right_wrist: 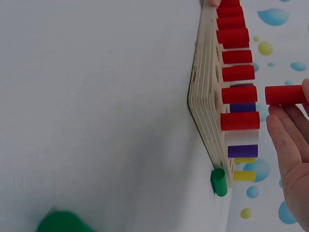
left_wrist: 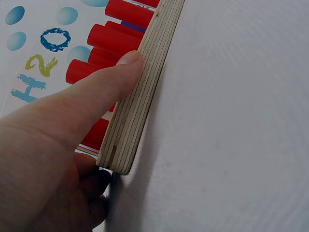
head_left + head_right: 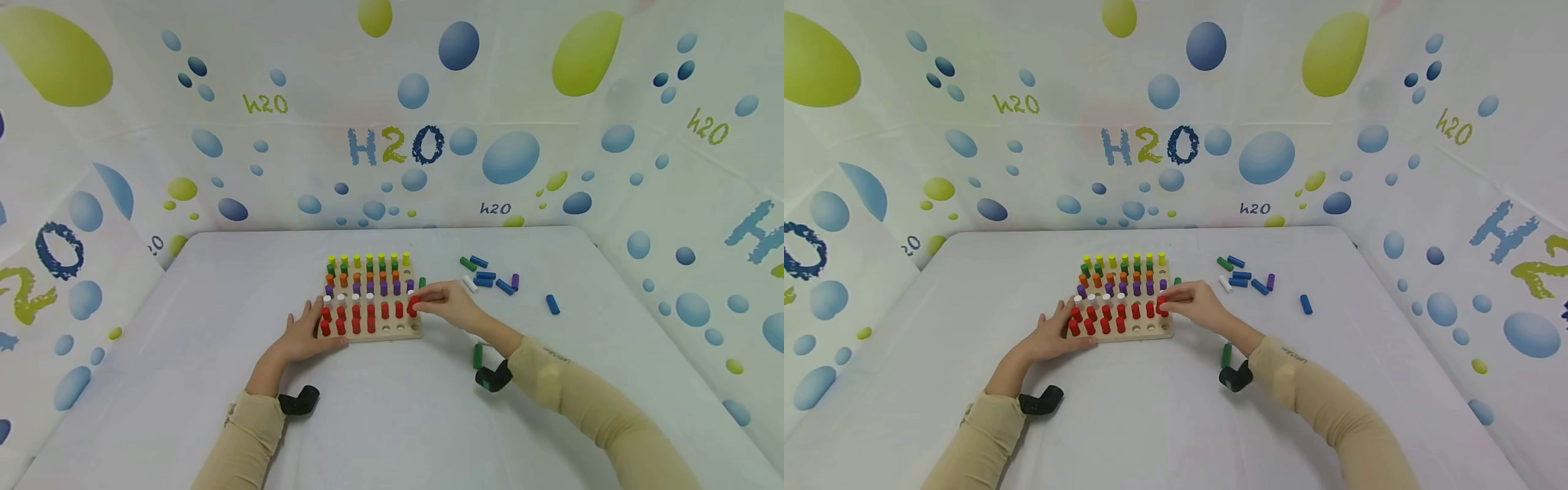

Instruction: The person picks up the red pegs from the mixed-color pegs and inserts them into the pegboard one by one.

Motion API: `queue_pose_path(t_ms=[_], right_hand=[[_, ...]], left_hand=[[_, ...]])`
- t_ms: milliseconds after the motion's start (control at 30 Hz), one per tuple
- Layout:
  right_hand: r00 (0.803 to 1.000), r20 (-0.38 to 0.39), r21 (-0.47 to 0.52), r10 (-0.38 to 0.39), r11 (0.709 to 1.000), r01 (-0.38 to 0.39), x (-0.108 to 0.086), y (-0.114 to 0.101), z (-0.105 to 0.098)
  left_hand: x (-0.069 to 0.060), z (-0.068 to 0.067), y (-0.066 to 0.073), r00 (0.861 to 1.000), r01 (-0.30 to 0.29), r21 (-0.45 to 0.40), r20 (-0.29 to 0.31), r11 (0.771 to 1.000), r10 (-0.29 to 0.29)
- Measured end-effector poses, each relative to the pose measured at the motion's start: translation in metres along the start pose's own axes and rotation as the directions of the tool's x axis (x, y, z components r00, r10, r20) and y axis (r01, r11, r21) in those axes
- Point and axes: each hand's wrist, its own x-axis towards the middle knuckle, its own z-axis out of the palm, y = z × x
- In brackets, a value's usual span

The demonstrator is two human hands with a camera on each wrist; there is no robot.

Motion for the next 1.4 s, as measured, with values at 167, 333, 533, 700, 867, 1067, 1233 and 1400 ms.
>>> queue_pose_path(t_ms=[167, 333, 533, 700, 867, 1067, 1233, 1400], right_hand=[[1.0, 0.01, 0.011, -0.002, 1.0, 0.002, 0.004, 0.0, 0.007], [1.0, 0.019, -0.008, -0.02, 1.0, 0.02, 0.008, 0.002, 0.016], [0.999, 0.031, 0.0, -0.021, 1.0, 0.021, 0.012, 0.004, 0.025], [0.999, 0.034, 0.017, -0.011, 1.0, 0.011, 0.013, 0.001, 0.032], [0.999, 0.034, 0.013, -0.005, 1.0, 0.005, 0.015, 0.003, 0.041], [0.999, 0.028, -0.037, -0.019, 0.999, 0.02, 0.016, 0.009, 0.049], [1.0, 0.019, -0.062, -0.004, 0.998, 0.005, 0.015, 0.01, 0.052], [1.0, 0.022, -0.064, -0.009, 0.998, 0.01, 0.016, 0.011, 0.053]], left_hand=[[-0.001, -0.001, 0.001, 1.0, 0.001, 0.0, 0.0, 1.0, -0.001], [-0.002, -0.001, 0.002, 1.0, -0.003, 0.004, -0.001, 1.0, 0.003], [-0.001, -0.001, 0.001, 1.0, -0.005, 0.008, -0.001, 1.0, 0.005], [-0.001, -0.001, 0.002, 1.0, -0.004, 0.006, 0.0, 1.0, 0.004], [-0.001, -0.001, 0.002, 1.0, -0.004, 0.004, 0.001, 1.0, 0.004], [-0.001, -0.001, 0.002, 1.0, -0.006, 0.014, 0.001, 1.0, 0.006], [0.0, 0.0, 0.001, 1.0, -0.007, 0.018, -0.002, 1.0, 0.007], [0.001, 0.0, -0.001, 1.0, -0.005, 0.019, 0.0, 1.0, 0.005]])
